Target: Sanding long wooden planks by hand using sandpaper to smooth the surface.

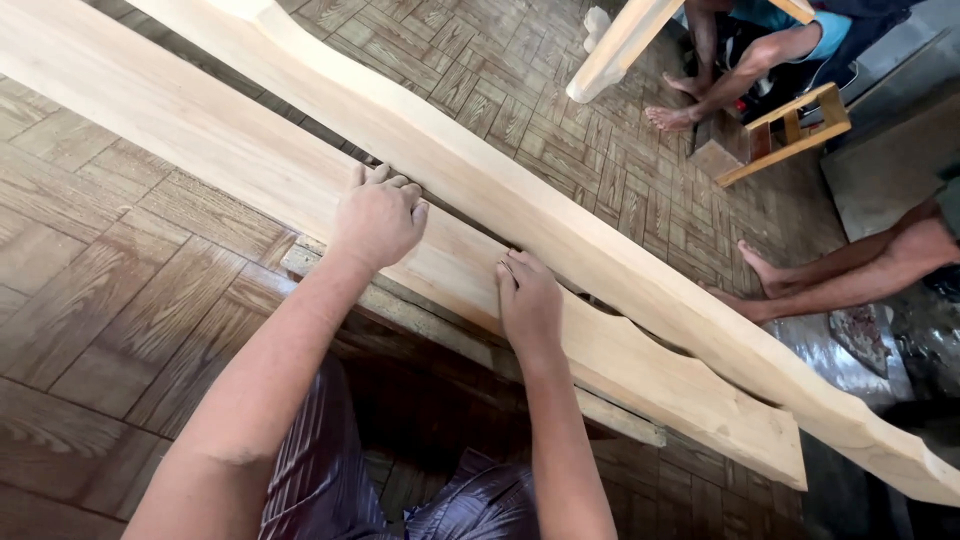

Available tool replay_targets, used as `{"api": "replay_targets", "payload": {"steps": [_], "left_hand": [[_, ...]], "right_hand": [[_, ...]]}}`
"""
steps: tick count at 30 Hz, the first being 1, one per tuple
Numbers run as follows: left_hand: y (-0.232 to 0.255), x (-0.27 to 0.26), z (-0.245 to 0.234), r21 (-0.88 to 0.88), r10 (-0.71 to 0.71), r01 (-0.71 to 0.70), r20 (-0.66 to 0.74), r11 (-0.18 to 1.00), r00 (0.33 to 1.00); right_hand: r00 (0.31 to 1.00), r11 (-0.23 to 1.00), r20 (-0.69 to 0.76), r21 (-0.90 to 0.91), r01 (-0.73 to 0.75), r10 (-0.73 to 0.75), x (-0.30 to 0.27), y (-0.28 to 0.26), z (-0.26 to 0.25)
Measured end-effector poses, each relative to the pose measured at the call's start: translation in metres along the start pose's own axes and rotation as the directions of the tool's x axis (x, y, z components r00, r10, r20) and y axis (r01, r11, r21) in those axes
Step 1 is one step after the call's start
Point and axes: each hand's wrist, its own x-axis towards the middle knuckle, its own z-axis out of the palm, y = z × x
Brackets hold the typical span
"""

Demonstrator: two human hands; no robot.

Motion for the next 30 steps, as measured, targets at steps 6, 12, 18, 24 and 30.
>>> {"api": "replay_targets", "payload": {"steps": [6, 12, 18, 24, 30], "left_hand": [[0.001, 0.0, -0.005, -0.023, -0.018, 0.019, 0.028, 1.0, 0.999], [0.005, -0.004, -0.013, -0.084, -0.014, 0.013, -0.017, 0.996, 1.0], [0.002, -0.003, -0.001, -0.07, 0.011, -0.017, -0.076, 0.997, 0.997], [-0.001, -0.001, 0.004, -0.049, 0.012, -0.016, -0.08, 0.999, 0.997], [0.002, -0.007, -0.008, -0.06, 0.016, -0.02, -0.067, 0.998, 0.998]], "right_hand": [[0.995, 0.994, 0.023, 0.057, 0.095, -0.096, -0.015, -0.003, -0.033], [0.998, 0.998, 0.025, -0.028, -0.055, 0.056, -0.05, 0.026, -0.079], [0.983, 0.983, -0.002, 0.003, 0.185, -0.185, -0.021, -0.004, -0.036], [0.969, 0.96, 0.017, 0.141, 0.242, -0.247, 0.015, -0.057, 0.029], [0.994, 0.995, 0.102, 0.096, 0.03, -0.039, -0.012, -0.02, -0.036]]}}
